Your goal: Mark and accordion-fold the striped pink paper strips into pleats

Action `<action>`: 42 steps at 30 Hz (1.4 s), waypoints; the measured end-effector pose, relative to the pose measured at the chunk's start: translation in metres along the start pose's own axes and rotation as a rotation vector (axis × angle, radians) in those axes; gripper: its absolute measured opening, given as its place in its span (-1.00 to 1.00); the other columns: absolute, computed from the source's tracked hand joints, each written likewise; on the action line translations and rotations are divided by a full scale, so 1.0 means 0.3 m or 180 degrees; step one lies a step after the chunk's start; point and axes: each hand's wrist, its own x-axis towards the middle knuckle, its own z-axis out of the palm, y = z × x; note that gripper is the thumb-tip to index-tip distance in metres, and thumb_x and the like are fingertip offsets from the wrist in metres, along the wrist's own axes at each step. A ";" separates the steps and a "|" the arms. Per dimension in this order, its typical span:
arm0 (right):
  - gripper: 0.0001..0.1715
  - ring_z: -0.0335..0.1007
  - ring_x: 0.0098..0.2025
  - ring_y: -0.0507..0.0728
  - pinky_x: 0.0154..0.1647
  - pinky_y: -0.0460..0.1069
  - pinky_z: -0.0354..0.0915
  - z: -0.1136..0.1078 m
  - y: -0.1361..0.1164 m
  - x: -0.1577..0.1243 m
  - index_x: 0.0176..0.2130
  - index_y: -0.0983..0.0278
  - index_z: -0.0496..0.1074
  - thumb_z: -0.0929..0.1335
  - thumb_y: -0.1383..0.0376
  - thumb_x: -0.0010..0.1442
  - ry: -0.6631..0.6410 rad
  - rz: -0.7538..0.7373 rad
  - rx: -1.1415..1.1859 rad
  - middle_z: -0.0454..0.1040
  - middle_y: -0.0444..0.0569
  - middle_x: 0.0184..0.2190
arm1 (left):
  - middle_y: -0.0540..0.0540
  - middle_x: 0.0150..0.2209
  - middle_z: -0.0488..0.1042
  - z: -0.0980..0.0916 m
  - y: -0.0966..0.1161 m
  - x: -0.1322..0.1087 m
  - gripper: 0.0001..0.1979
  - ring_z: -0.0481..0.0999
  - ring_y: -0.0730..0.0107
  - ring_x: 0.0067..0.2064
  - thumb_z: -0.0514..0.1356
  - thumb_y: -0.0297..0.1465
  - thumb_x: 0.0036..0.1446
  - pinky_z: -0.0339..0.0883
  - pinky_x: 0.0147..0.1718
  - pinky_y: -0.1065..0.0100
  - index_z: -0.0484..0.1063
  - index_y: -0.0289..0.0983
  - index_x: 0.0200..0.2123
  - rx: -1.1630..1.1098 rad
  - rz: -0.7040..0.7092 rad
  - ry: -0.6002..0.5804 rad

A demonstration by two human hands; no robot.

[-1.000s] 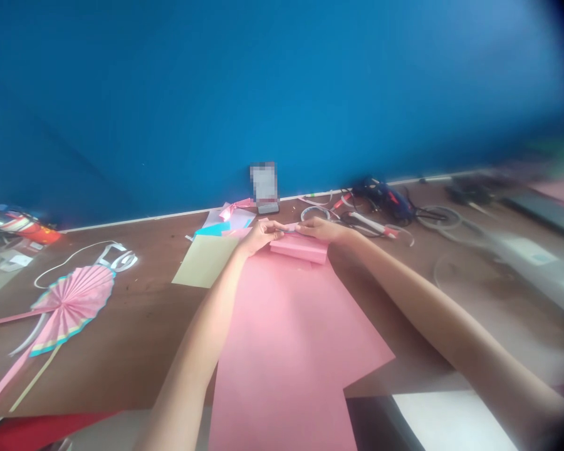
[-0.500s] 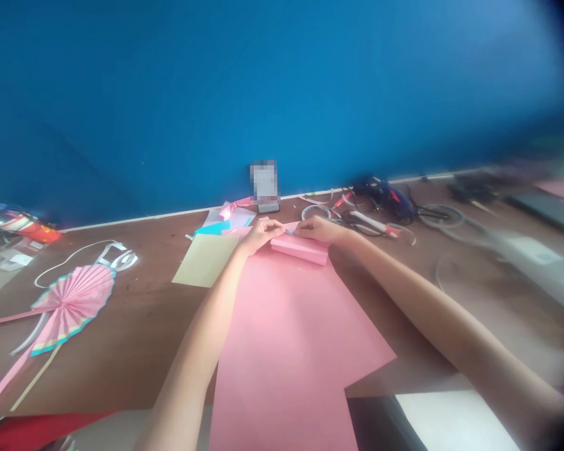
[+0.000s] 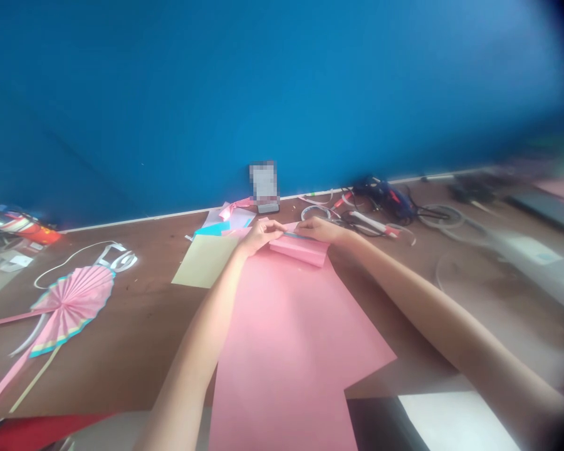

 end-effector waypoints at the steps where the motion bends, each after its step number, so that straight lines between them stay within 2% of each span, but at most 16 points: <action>1: -0.41 0.01 -0.50 -0.02 -0.45 -0.06 -0.05 0.000 0.005 0.003 -0.48 0.30 0.33 0.25 -0.17 0.13 0.0001 0.0015 -0.0021 0.14 -0.19 -0.58 | -0.08 -0.30 0.52 0.001 -0.001 0.000 -0.74 0.43 0.37 -0.25 0.30 -0.27 -0.01 0.26 -0.19 0.33 0.59 -0.29 -0.25 0.0006 -0.0007 0.0003; 10: -0.45 0.14 -0.44 0.01 -0.40 -0.05 0.05 -0.001 0.004 0.004 -0.35 0.33 0.50 0.29 -0.10 0.09 0.0067 -0.0001 -0.0181 0.31 -0.14 -0.51 | -0.14 -0.21 0.55 0.004 -0.025 0.014 -0.65 0.47 0.31 -0.14 0.35 -0.20 -0.04 0.25 -0.06 0.28 0.58 -0.30 -0.22 -0.0209 -0.0053 -0.0062; 19: -0.48 0.24 -0.41 0.04 -0.37 -0.06 0.12 0.005 0.001 0.007 -0.32 0.36 0.55 0.33 -0.05 0.03 0.0184 0.0105 -0.0135 0.43 -0.09 -0.45 | -0.15 -0.18 0.55 0.003 -0.051 0.023 -0.61 0.51 0.30 -0.14 0.34 -0.17 -0.03 0.24 0.00 0.22 0.55 -0.30 -0.18 -0.0224 -0.0110 -0.0026; 24: -0.55 0.26 -0.42 0.04 -0.40 -0.07 0.13 0.001 -0.009 0.005 -0.35 0.35 0.55 0.34 0.02 0.04 0.0209 -0.0009 -0.0269 0.46 -0.08 -0.46 | -0.17 -0.20 0.56 0.010 -0.038 0.021 -0.59 0.52 0.30 -0.19 0.34 -0.15 -0.03 0.28 -0.05 0.22 0.56 -0.31 -0.18 -0.0180 -0.0123 0.0046; 28: -0.62 0.23 -0.46 0.02 -0.43 -0.08 0.09 -0.003 -0.011 0.004 -0.36 0.34 0.54 0.32 0.09 0.06 0.0269 -0.0144 -0.0492 0.45 -0.09 -0.50 | -0.17 -0.19 0.56 0.006 0.001 0.015 -0.62 0.51 0.28 -0.18 0.31 -0.16 0.00 0.28 -0.07 0.24 0.57 -0.29 -0.18 0.0117 -0.0048 -0.0003; 31: -0.67 0.23 -0.47 0.02 -0.43 -0.08 0.08 0.000 -0.023 0.001 -0.33 0.34 0.55 0.30 0.16 0.09 0.0266 -0.0263 -0.0653 0.46 -0.08 -0.49 | -0.14 -0.21 0.56 0.000 0.042 0.015 -0.64 0.50 0.28 -0.19 0.28 -0.15 0.03 0.29 -0.14 0.30 0.59 -0.28 -0.19 0.0498 0.0022 -0.0185; 37: -0.69 0.18 -0.49 0.00 -0.45 -0.07 0.00 -0.010 -0.052 -0.011 -0.33 0.33 0.53 0.30 0.16 0.11 0.0156 -0.0441 -0.0983 0.39 -0.11 -0.55 | -0.08 -0.43 0.55 -0.008 0.096 0.025 -0.66 0.45 0.34 -0.38 0.26 -0.16 0.05 0.26 -0.37 0.37 0.61 -0.29 -0.23 0.1234 0.0041 -0.0729; 42: -0.67 0.17 -0.50 0.00 -0.45 -0.07 -0.02 -0.041 -0.064 -0.026 -0.24 0.30 0.51 0.34 0.12 0.10 -0.0136 -0.0423 -0.1059 0.37 -0.13 -0.54 | -0.06 -0.42 0.56 -0.018 0.093 0.028 -0.69 0.45 0.35 -0.39 0.25 -0.20 0.03 0.24 -0.40 0.38 0.60 -0.29 -0.25 0.1381 0.0012 -0.0732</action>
